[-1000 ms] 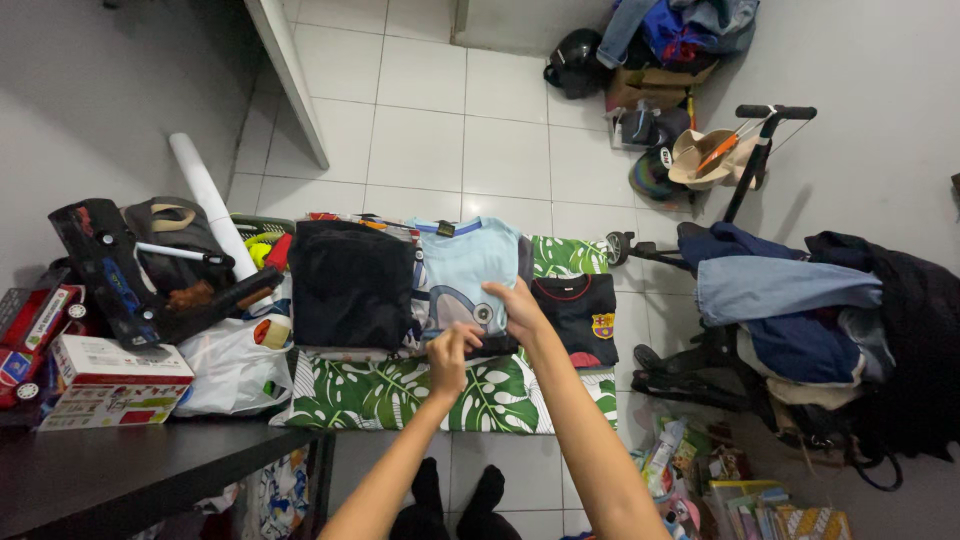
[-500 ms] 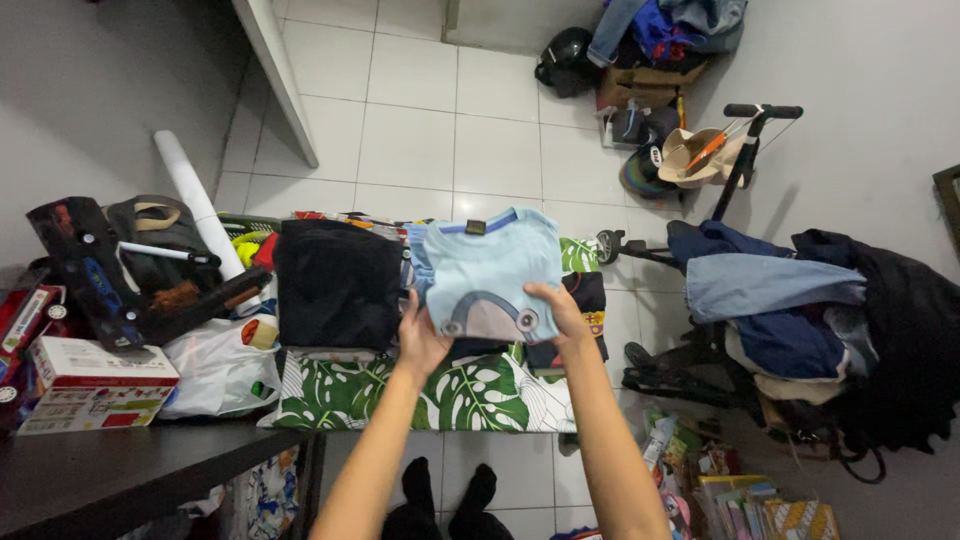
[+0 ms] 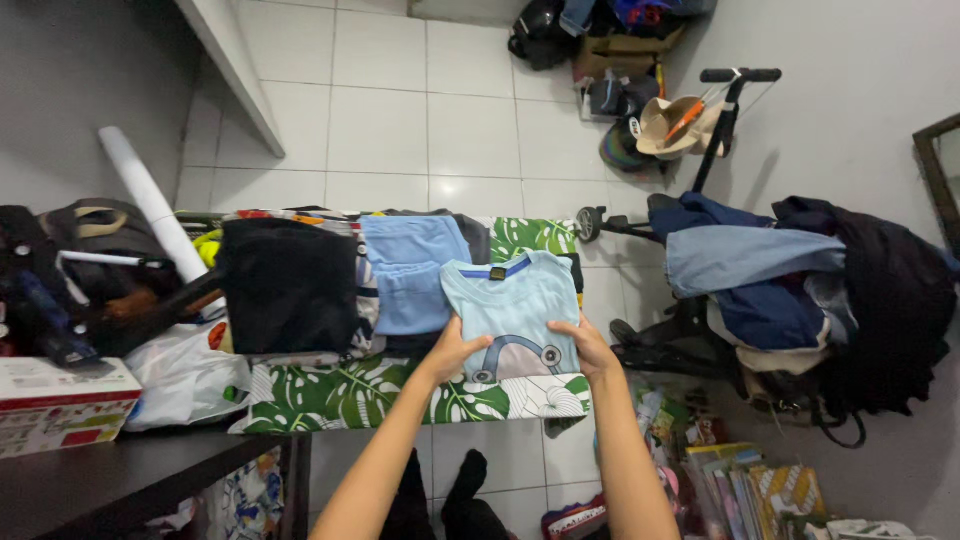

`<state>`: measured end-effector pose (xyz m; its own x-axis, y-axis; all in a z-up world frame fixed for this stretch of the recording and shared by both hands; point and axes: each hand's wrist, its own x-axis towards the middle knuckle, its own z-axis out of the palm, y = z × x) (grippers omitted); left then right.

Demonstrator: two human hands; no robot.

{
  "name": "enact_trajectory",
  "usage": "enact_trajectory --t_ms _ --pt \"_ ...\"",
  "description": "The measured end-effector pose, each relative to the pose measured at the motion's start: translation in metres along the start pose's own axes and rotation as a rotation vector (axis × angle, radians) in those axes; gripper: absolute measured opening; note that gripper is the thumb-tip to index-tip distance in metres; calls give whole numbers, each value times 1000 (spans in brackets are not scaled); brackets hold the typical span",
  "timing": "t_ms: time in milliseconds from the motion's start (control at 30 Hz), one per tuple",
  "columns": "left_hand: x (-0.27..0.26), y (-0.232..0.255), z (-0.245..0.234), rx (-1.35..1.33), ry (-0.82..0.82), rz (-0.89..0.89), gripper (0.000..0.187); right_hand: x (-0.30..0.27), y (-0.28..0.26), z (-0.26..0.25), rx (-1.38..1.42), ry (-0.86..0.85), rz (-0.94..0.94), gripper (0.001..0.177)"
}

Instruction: The person retrieves folded clothes from a dark wardrobe and places them onto a patterned surface. They handle various items including a yellow tiger-striped shirt, a black patterned shirt, a grey shirt, and several pairs of pants. The person stacks the clothes neatly on the surface, creating organized piles of folded garments.

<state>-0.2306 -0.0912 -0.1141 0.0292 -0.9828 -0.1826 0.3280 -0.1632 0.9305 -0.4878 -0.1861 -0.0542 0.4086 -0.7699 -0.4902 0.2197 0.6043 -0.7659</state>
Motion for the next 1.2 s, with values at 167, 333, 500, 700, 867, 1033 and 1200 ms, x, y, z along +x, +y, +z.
enact_trajectory --t_ms 167,333,500,700,867,1033,1200 --pt "22 -44 27 70 -11 -56 85 15 12 -59 13 8 27 58" --pt "55 -104 53 -36 17 -116 86 42 32 -122 39 15 47 68" --pt "92 -155 68 6 114 -262 78 79 40 -155 -144 129 45 80" --pt "135 -201 73 110 201 -153 75 128 53 -189 -268 197 -86 85" --pt "173 -229 64 64 239 -77 78 160 66 -207 -303 168 -206 80" --pt "173 -257 53 343 277 -5 88 170 91 -218 -556 220 -293 80" --pt "171 -256 56 443 287 106 94 165 95 -222 -525 268 -258 84"
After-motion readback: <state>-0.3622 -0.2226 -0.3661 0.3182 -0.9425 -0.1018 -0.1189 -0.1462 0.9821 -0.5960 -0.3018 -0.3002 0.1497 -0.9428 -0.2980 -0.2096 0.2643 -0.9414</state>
